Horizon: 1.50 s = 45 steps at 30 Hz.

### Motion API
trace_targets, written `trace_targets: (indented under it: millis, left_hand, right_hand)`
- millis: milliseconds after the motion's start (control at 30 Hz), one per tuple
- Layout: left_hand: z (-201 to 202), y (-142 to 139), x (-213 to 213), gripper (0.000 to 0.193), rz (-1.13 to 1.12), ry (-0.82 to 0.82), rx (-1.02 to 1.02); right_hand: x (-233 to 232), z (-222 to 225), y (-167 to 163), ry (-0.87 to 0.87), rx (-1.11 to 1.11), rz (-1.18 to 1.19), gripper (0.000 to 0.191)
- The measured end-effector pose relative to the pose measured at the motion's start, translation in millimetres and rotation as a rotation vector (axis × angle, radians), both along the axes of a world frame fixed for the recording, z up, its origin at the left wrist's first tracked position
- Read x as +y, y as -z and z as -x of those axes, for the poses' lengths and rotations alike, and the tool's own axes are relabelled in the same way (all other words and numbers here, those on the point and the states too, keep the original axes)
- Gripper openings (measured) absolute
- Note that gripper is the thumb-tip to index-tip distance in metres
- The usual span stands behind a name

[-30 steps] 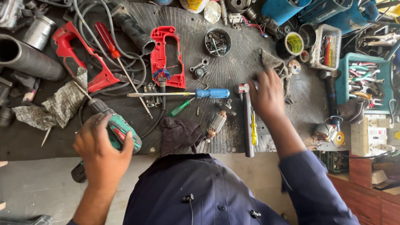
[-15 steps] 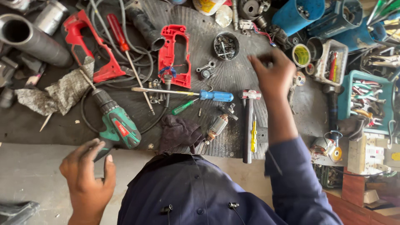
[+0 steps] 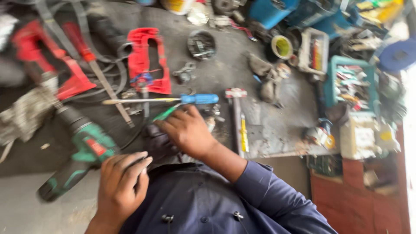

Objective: The person scrapes debris from a red plastic power tool housing with a flat file-like scraper, turning the housing to work different sides. They wipe parts with a cloth, handle a motor armature and other components on the workbench, and at the end wipe a round metal part with a rag.

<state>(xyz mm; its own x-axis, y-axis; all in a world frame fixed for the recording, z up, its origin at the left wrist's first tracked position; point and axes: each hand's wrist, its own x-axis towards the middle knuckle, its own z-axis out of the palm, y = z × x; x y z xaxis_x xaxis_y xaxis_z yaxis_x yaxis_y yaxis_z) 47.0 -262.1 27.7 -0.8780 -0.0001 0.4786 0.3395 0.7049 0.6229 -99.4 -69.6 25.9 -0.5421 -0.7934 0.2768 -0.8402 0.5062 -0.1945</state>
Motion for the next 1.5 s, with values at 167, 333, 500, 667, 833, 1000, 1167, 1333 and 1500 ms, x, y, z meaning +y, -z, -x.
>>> trace_targets:
  millis: [167, 333, 500, 667, 833, 1000, 1167, 1333, 1500]
  left_hand:
    - [11, 2, 12, 0.030, -0.028, 0.051, -0.064]
    - [27, -2, 42, 0.032, -0.057, 0.169, -0.095]
    - [56, -11, 109, 0.036, -0.103, 0.405, -0.037]
    - [80, -12, 196, 0.044, -0.006, 0.448, -0.151]
    - [104, 7, 248, 0.079, 0.247, 0.427, -0.228]
    - [110, 37, 279, 0.079, 0.322, 0.349, -0.267]
    - [108, 55, 290, 0.073, 0.285, 0.265, -0.258]
    - [106, 59, 292, 0.073, 0.254, 0.237, -0.273]
    - [101, 64, 292, 0.074, 0.232, 0.215, -0.267]
  right_hand:
    - [87, -35, -9, 0.368, -0.144, 0.226, 0.022]
    - [163, -43, -7, 0.920, -0.346, 0.054, 0.034]
    - [207, -47, 22, 0.976, -0.675, 0.120, 0.047]
    - [260, -50, 26, 0.951, -1.199, 0.618, 0.038]
    - [317, -54, -29, 0.824, -0.803, 0.180, 0.032]
    - [318, -41, -44, 0.599, -0.516, -0.131, 0.026]
    - [309, -24, -44, 0.414, -0.379, -0.181, 0.023]
    - [305, -10, -54, 0.259, -0.339, -0.301, 0.021]
    - [295, -1, -58, 0.141, -0.311, -0.483, 0.020]
